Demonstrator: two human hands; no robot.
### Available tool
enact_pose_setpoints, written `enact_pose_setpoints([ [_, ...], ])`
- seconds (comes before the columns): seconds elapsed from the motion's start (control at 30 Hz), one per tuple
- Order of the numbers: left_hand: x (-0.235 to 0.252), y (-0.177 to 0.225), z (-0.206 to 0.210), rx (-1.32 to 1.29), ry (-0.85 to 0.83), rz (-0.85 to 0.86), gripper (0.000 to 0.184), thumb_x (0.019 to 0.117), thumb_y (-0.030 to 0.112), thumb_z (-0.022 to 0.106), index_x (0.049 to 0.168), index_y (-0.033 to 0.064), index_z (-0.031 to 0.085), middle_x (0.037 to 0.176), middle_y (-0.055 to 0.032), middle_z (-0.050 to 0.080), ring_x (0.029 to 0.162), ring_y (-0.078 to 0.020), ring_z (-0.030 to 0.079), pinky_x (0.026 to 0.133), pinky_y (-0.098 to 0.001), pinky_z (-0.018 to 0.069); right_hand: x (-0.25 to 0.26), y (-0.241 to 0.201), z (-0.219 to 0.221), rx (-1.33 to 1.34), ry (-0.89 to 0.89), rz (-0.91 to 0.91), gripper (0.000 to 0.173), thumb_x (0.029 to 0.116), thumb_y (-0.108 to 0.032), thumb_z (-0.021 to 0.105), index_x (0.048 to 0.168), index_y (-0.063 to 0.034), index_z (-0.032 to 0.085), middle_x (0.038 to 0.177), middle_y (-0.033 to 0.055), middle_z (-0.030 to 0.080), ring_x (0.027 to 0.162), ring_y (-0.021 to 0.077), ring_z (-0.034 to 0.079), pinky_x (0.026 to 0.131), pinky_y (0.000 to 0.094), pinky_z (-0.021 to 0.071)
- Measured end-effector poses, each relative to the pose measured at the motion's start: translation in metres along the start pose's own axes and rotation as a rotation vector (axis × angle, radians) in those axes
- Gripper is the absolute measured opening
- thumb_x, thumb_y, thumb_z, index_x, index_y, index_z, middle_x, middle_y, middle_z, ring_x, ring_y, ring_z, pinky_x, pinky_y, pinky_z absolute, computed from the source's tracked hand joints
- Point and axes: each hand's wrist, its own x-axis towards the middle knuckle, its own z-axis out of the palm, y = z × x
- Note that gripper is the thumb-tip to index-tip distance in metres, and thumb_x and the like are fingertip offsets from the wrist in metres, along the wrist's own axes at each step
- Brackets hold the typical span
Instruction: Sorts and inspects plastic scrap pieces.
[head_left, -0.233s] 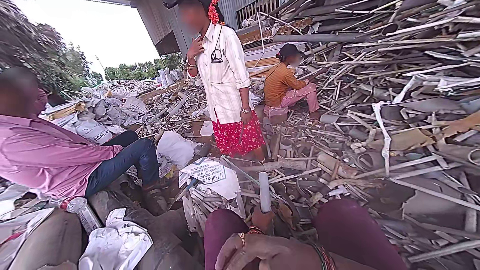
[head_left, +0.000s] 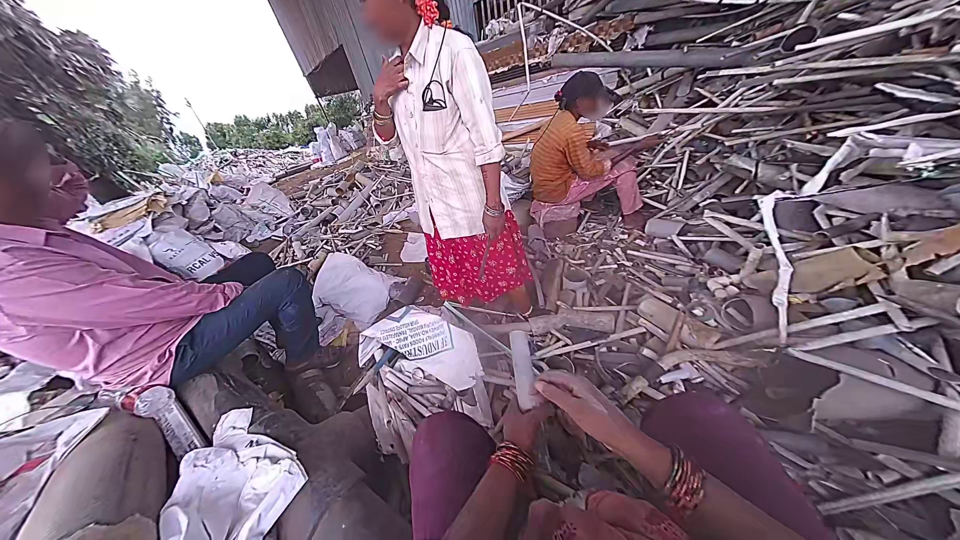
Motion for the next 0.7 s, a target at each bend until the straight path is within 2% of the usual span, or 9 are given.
enact_pose_setpoints([
  [0.03, 0.043, -0.028, -0.007, -0.042, -0.087, 0.116, 0.051, 0.1026, 0.018, 0.061, 0.144, -0.0085, 0.047, 0.141, -0.0308, 0.054, 0.131, -0.0385, 0.054, 0.111, -0.0502, 0.0413, 0.006, 0.016, -0.007, 0.012, 0.095, 0.106, 0.027, 0.1051, -0.018, 0.048, 0.103, -0.0032, 0.07, 0.094, 0.0011, 0.068, 0.084, 0.0045, 0.062, 0.08, 0.025, 0.0501],
  [0.07, 0.072, -0.046, -0.01, -0.122, -0.132, 0.179, 0.053, 0.101, 0.021, 0.064, 0.141, -0.0099, 0.048, 0.134, -0.0321, 0.058, 0.124, -0.0392, 0.058, 0.107, -0.0519, 0.0452, 0.014, 0.031, -0.014, 0.056, 0.16, 0.185, 0.025, 0.1057, -0.016, 0.048, 0.103, -0.0017, 0.069, 0.092, 0.0029, 0.067, 0.081, 0.0069, 0.062, 0.078, 0.0262, 0.0514],
  [0.13, 0.091, -0.056, -0.006, -0.295, -0.126, 0.158, 0.054, 0.0992, 0.02, 0.067, 0.141, -0.0094, 0.048, 0.129, -0.0314, 0.06, 0.118, -0.0377, 0.06, 0.104, -0.051, 0.0468, 0.024, 0.055, -0.024, 0.151, 0.206, 0.304, 0.023, 0.1075, -0.013, 0.047, 0.107, 0.0012, 0.066, 0.092, 0.0049, 0.066, 0.078, 0.0075, 0.063, 0.075, 0.0247, 0.0529],
  [0.23, 0.095, -0.054, 0.001, -0.417, -0.096, 0.081, 0.048, 0.1013, 0.019, 0.064, 0.138, -0.0087, 0.05, 0.122, -0.0292, 0.062, 0.108, -0.0344, 0.062, 0.097, -0.049, 0.0496, 0.032, 0.073, -0.026, 0.157, 0.175, 0.445, 0.023, 0.1081, -0.015, 0.047, 0.115, 0.0006, 0.063, 0.1, 0.0079, 0.065, 0.081, 0.0105, 0.059, 0.073, 0.0276, 0.0485],
  [0.27, 0.093, -0.051, 0.001, -0.438, -0.092, 0.069, 0.046, 0.1022, 0.018, 0.062, 0.138, -0.0088, 0.05, 0.12, -0.0284, 0.062, 0.106, -0.0329, 0.062, 0.095, -0.0479, 0.05, 0.032, 0.074, -0.023, 0.131, 0.143, 0.47, 0.025, 0.1085, -0.018, 0.047, 0.119, 0.0004, 0.062, 0.106, 0.0104, 0.063, 0.087, 0.0137, 0.058, 0.077, 0.0309, 0.0479],
  [0.37, 0.09, -0.046, 0.006, -0.52, -0.078, 0.087, 0.041, 0.1028, 0.014, 0.06, 0.135, -0.0095, 0.051, 0.117, -0.0262, 0.063, 0.101, -0.0282, 0.061, 0.092, -0.0442, 0.0505, 0.032, 0.081, -0.012, 0.051, 0.079, 0.537, 0.041, 0.1092, -0.03, 0.046, 0.136, -0.0007, 0.055, 0.134, 0.0219, 0.058, 0.119, 0.0309, 0.057, 0.1, 0.0483, 0.0441],
  [0.47, 0.095, -0.052, 0.013, -0.571, -0.131, 0.13, 0.045, 0.1037, 0.015, 0.057, 0.141, -0.0083, 0.046, 0.121, -0.0261, 0.062, 0.103, -0.0268, 0.062, 0.093, -0.0423, 0.0515, 0.031, 0.081, 0.002, 0.09, 0.083, 0.644, 0.057, 0.1102, -0.042, 0.039, 0.15, -0.0024, 0.044, 0.156, 0.0222, 0.041, 0.145, 0.0361, 0.038, 0.117, 0.0558, 0.0299],
  [0.57, 0.097, -0.058, 0.014, -0.538, -0.179, 0.198, 0.047, 0.1005, 0.013, 0.06, 0.14, -0.0088, 0.046, 0.123, -0.0266, 0.061, 0.105, -0.027, 0.062, 0.094, -0.0424, 0.0511, 0.036, 0.081, 0.015, 0.197, 0.153, 0.751, 0.064, 0.1099, -0.049, 0.034, 0.155, -0.0031, 0.037, 0.162, 0.021, 0.033, 0.15, 0.0362, 0.029, 0.118, 0.0588, 0.0254],
  [0.7, 0.083, -0.054, 0.005, -0.401, -0.22, 0.36, 0.05, 0.0919, 0.002, 0.064, 0.137, -0.0118, 0.047, 0.123, -0.026, 0.062, 0.106, -0.0236, 0.062, 0.095, -0.0378, 0.0513, 0.043, 0.089, 0.026, 0.352, 0.217, 0.793, 0.065, 0.1092, -0.051, 0.034, 0.158, -0.0076, 0.034, 0.162, 0.0211, 0.031, 0.149, 0.0371, 0.031, 0.116, 0.0614, 0.0271],
])
